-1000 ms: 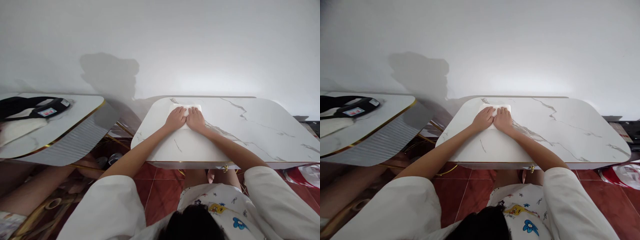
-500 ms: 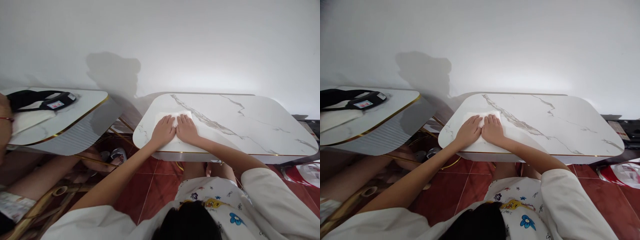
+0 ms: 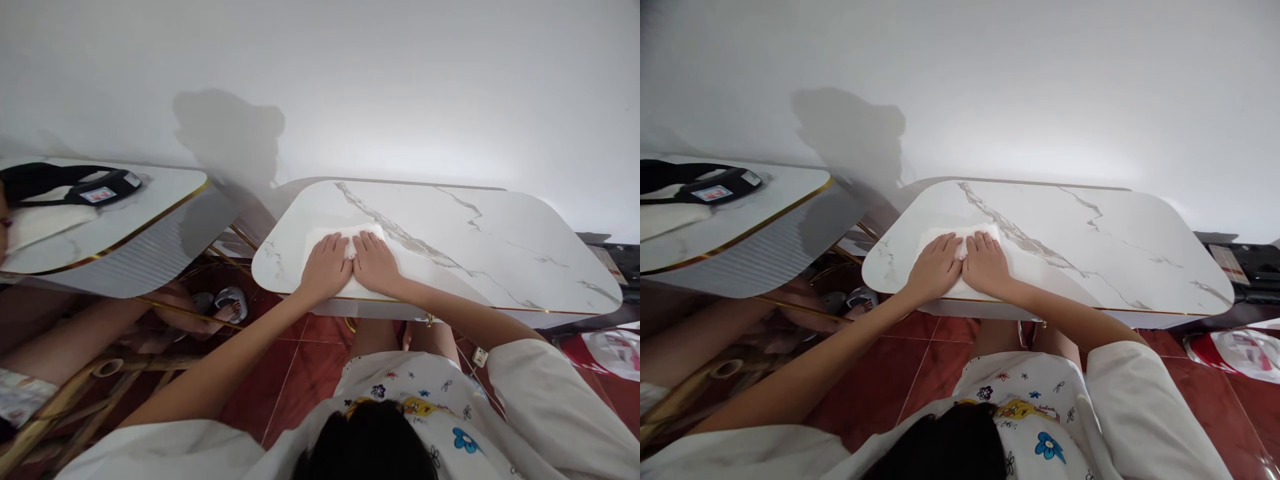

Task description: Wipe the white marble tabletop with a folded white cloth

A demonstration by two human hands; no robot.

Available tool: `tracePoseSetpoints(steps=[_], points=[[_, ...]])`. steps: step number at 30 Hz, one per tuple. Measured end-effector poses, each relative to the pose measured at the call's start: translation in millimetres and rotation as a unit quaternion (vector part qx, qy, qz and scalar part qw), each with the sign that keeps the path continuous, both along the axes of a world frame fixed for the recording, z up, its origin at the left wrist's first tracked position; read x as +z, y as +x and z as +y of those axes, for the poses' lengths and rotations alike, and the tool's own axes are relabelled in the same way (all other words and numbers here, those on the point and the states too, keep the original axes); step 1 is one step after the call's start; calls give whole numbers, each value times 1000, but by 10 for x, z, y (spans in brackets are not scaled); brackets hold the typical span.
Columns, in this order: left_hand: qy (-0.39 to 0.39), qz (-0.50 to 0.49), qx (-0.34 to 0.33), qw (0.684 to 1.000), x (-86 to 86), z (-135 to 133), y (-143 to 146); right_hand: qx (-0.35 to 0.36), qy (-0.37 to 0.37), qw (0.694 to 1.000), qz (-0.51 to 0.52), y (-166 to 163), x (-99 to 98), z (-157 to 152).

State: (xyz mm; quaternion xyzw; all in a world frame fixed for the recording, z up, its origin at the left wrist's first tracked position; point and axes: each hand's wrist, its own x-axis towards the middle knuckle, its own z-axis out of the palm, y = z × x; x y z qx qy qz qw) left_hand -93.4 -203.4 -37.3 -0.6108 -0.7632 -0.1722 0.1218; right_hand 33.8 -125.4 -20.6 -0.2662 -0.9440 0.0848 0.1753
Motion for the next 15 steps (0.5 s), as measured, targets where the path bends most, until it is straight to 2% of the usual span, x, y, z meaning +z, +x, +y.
tracePoseSetpoints(steps=[9,15], points=[[23,-12,-8,1000,100,742,-196,-15,22,1000,-7,-300,11,725],[54,-47,7,997,89,1261,-390,-23,19,1000,-6,-529,40,1234]])
